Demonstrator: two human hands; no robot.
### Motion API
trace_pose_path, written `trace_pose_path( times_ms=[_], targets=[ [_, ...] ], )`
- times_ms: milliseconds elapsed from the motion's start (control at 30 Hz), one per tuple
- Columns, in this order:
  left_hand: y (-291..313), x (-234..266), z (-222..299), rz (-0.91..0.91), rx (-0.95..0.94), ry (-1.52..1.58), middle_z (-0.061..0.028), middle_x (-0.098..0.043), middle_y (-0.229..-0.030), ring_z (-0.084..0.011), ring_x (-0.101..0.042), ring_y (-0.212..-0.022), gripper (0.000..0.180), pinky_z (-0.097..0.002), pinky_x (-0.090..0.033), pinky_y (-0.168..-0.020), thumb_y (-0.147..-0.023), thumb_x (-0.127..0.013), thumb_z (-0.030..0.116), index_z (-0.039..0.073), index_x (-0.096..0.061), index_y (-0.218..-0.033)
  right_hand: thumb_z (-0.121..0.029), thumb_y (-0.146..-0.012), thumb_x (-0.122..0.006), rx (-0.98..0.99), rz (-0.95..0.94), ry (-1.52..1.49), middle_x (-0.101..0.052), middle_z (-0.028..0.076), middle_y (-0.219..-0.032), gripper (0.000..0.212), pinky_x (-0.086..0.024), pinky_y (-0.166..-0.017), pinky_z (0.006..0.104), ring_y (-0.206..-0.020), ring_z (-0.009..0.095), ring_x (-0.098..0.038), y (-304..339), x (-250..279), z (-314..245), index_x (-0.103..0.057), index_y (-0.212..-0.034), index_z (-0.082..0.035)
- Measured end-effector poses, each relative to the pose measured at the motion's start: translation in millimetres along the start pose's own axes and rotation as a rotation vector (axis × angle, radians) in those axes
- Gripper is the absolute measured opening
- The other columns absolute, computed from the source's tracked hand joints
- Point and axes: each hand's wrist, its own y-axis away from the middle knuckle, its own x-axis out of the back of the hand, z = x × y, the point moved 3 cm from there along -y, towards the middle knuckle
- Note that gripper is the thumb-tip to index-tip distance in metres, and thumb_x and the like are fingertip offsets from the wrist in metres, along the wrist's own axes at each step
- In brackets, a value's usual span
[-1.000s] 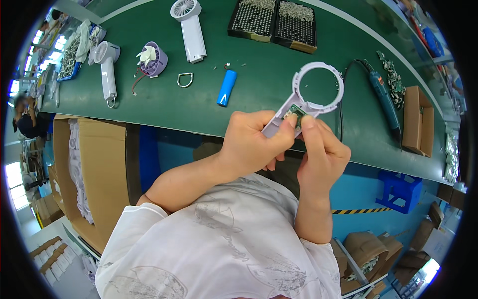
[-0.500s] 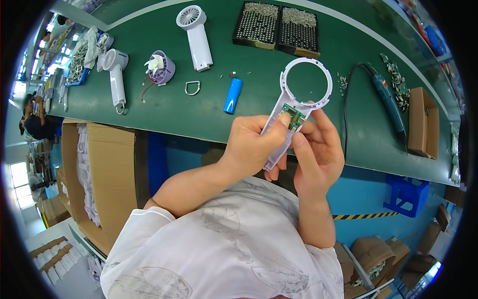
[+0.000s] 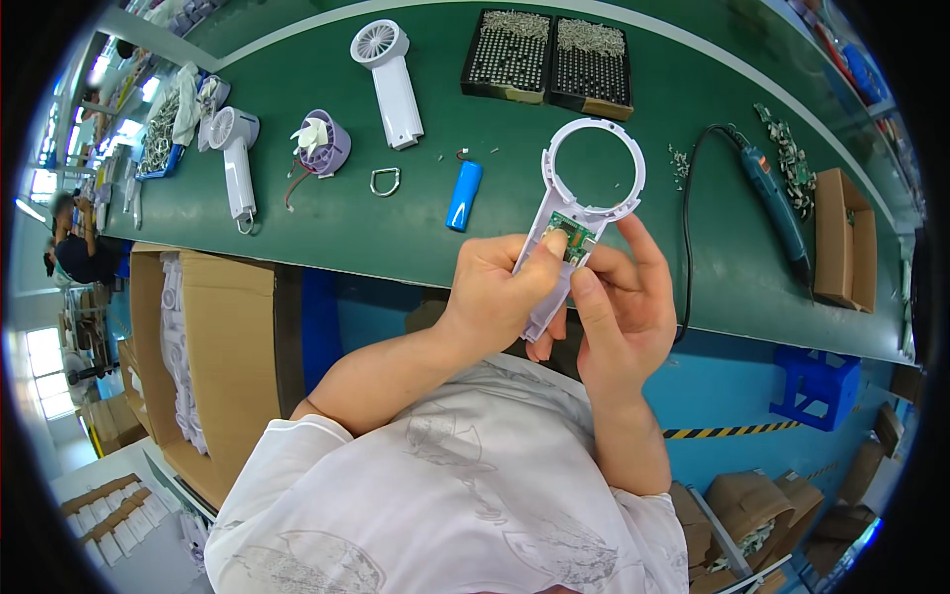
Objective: Assembling a handheld fan by installing internal components and connecting wires.
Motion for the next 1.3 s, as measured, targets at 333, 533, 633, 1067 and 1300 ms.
trace_pose_path(
  times_ms=[333,533,633,1067,1300],
  targets=[
    [-0.6,0.5,-1.8,-0.011,-0.025,0.021,-0.0118,-0.062,-0.057,-0.0169,-0.057,-0.039,0.043,-0.0285,-0.043,-0.034,-0.103,-0.054,0.031,-0.003,-0.064,-0.079,0.011,-0.093,-0.058,0.021,-0.002,0.026,-0.067,0.019,-0.108,0.059,-0.055,-0.077,0.0269,-0.081,0.013,-0.065,-2.4,2.0,3.7,-0.035,-0.146,0.009],
    [-1.1,-0.7,-0.4,-0.006,-0.024,0.026,-0.0122,-0.062,-0.056,-0.0175,-0.057,-0.039,0.044,-0.0290,-0.044,-0.034,-0.103,-0.054,0.031,-0.004,-0.064,-0.079,0.011,-0.093,-0.058,-0.007,0.014,-0.001,-0.067,0.019,-0.108,0.056,-0.056,-0.072,0.0260,-0.076,0.012,-0.065,0.0,0.6,1.3,-0.037,-0.144,0.009],
    [-1.4,-0.9,-0.2,-0.004,-0.025,0.014,-0.0122,-0.062,-0.056,-0.0177,-0.057,-0.038,0.043,-0.0291,-0.044,-0.034,-0.103,-0.055,0.031,-0.004,-0.064,-0.079,0.011,-0.093,-0.058,0.037,0.009,0.039,-0.067,0.019,-0.108,0.056,-0.055,-0.067,0.0250,-0.069,0.011,-0.064,-2.2,3.5,5.1,-0.037,-0.144,0.009],
    [-2.6,-0.4,-1.2,-0.001,-0.033,0.018,-0.0119,-0.062,-0.056,-0.0175,-0.057,-0.038,0.042,-0.0290,-0.044,-0.034,-0.103,-0.055,0.030,-0.004,-0.064,-0.080,0.010,-0.094,-0.058,0.010,-0.012,-0.012,-0.067,0.020,-0.108,0.053,-0.054,-0.060,0.0258,-0.064,0.012,-0.063,-1.9,0.3,1.2,-0.038,-0.143,0.009],
    [-1.9,-2.8,-0.8,0.019,-0.023,-0.030,-0.0110,-0.062,-0.056,-0.0155,-0.056,-0.039,0.042,-0.0282,-0.044,-0.034,-0.103,-0.056,0.031,-0.004,-0.064,-0.081,0.009,-0.094,-0.058,0.024,-0.015,0.007,-0.066,0.020,-0.109,0.052,-0.055,-0.068,0.0261,-0.072,0.013,-0.064,-1.3,4.4,3.1,-0.039,-0.143,0.008]
  ],
)
